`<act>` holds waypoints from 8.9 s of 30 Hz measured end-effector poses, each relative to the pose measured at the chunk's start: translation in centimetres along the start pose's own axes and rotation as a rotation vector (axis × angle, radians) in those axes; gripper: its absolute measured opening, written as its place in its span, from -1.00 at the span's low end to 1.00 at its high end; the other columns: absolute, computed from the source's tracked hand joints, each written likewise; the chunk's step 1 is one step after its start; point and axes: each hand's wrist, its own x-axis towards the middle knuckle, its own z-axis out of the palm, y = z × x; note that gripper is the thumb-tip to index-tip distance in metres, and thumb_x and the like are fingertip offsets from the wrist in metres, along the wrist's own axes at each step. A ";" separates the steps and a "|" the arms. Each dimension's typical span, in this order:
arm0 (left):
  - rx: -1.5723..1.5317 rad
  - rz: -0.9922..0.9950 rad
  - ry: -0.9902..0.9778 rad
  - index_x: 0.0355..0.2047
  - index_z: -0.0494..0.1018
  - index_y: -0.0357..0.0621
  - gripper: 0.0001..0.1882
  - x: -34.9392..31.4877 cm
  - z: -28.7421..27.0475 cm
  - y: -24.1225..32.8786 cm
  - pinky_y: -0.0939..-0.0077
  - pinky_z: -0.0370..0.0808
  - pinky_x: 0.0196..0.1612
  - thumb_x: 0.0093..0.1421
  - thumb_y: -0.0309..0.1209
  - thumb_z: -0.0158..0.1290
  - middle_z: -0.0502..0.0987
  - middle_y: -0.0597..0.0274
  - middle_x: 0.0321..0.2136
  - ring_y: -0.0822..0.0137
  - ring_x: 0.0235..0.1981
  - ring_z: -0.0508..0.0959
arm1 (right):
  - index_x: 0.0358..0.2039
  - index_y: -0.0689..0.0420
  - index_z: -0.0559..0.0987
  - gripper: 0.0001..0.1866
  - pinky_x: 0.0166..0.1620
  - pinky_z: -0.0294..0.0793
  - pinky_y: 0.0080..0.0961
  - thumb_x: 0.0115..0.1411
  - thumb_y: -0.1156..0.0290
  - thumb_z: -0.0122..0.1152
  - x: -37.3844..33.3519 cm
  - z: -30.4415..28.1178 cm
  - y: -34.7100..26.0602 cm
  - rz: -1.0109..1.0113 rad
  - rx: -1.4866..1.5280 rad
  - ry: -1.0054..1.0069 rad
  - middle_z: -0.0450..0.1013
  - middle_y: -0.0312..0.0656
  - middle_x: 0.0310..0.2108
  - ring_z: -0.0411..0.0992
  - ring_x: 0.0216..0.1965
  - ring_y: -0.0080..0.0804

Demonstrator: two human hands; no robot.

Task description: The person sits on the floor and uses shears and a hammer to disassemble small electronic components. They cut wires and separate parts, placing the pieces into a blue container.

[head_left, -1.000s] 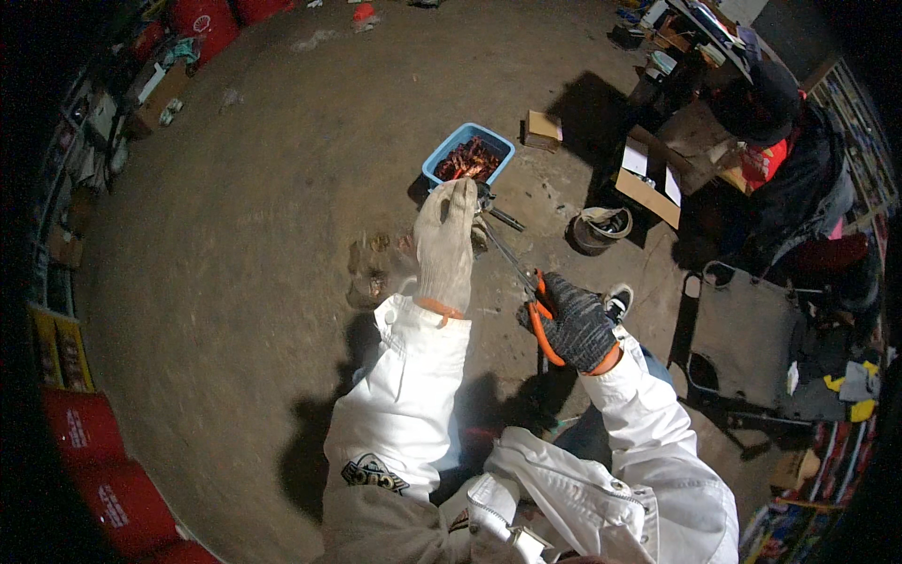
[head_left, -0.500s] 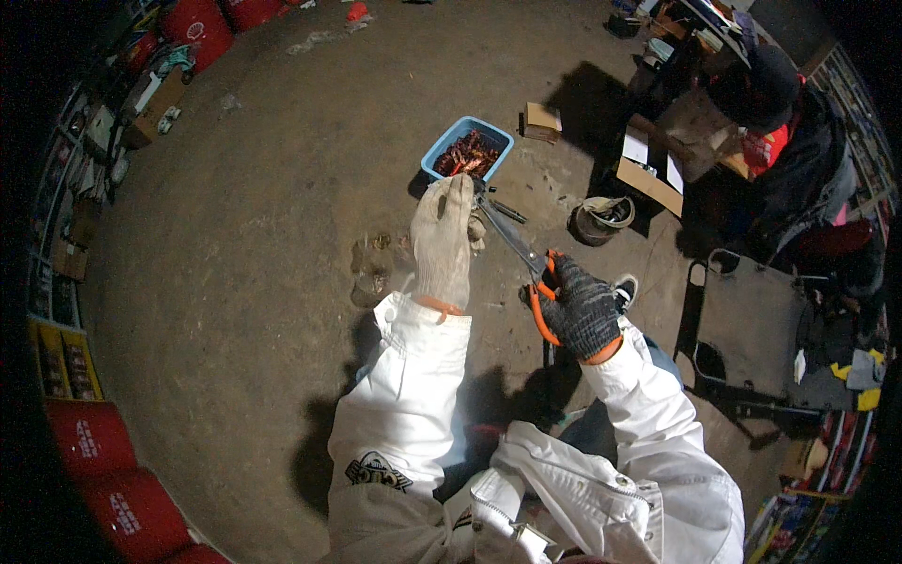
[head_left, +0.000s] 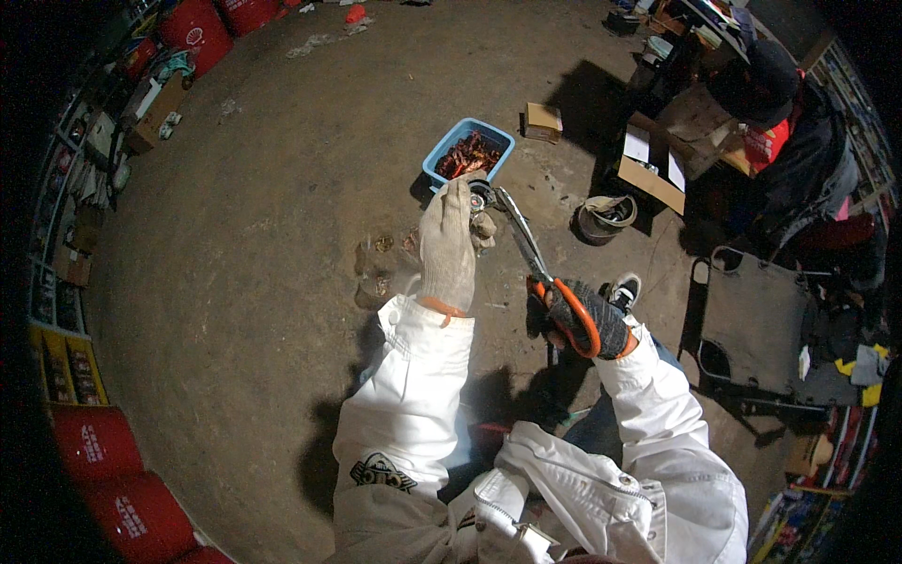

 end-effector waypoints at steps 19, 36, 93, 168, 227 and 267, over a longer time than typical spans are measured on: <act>-0.357 -0.157 0.241 -0.24 0.36 -0.22 -0.58 2.8 -0.2 -1.3 0.57 0.40 -0.49 0.25 -0.05 -0.15 0.45 0.17 -0.44 0.37 -0.47 0.46 | -0.26 0.19 0.51 -0.65 -0.46 0.46 -0.30 0.01 0.21 0.24 1.8 0.4 -22.9 0.018 -1.099 0.261 0.46 -0.07 -0.57 0.49 -0.50 -0.22; -0.414 -0.073 0.228 -0.37 0.34 -0.14 -0.68 2.0 3.7 -1.3 0.56 0.16 -0.59 0.23 -0.15 -0.24 0.37 0.24 -0.51 0.47 -0.60 0.27 | -0.35 0.17 0.53 -0.64 -0.42 0.47 -0.41 0.00 0.14 0.28 3.1 7.7 -28.9 -0.279 -1.075 0.117 0.46 -0.13 -0.55 0.46 -0.51 -0.30; 0.194 0.486 0.073 -0.24 0.33 -0.21 -0.76 -3.7 0.3 -1.6 0.55 0.28 -0.21 0.34 -0.33 -0.28 0.34 0.23 -0.34 0.41 -0.32 0.33 | -0.04 0.13 0.37 -0.67 -0.13 0.37 -0.63 0.24 0.28 0.08 -1.9 6.0 -1.3 -0.028 0.698 0.005 0.41 -0.27 -0.24 0.36 -0.27 -0.58; 0.017 0.189 0.020 -0.36 0.35 -0.04 -0.69 -1.9 1.6 -2.2 0.83 0.21 -0.63 0.35 -0.16 -0.29 0.38 0.44 -0.58 0.67 -0.67 0.26 | -0.23 0.28 0.47 -0.66 -0.35 0.41 -0.20 0.05 0.29 0.13 0.6 3.7 -4.0 0.225 -0.672 0.386 0.43 0.14 -0.43 0.45 -0.38 0.01; -0.041 -0.003 0.003 -0.30 0.33 -0.06 -0.68 -1.7 1.6 -2.3 0.84 0.25 -0.69 0.35 -0.11 -0.27 0.38 0.43 -0.54 0.69 -0.66 0.29 | -0.41 0.18 0.49 -0.78 -0.40 0.40 -0.16 0.15 0.28 0.00 2.1 5.1 -0.9 0.172 -0.851 0.483 0.43 0.08 -0.55 0.43 -0.48 0.06; -0.144 -0.037 0.119 -0.27 0.41 -0.16 -0.66 -1.8 1.2 -1.2 0.80 0.27 -0.62 0.32 -0.14 -0.17 0.42 0.37 -0.56 0.63 -0.63 0.32 | -0.39 0.16 0.41 -0.84 -0.58 0.32 -0.48 0.14 0.33 0.09 0.5 4.4 3.0 -0.419 -0.413 0.259 0.29 -0.27 -0.72 0.36 -0.67 -0.36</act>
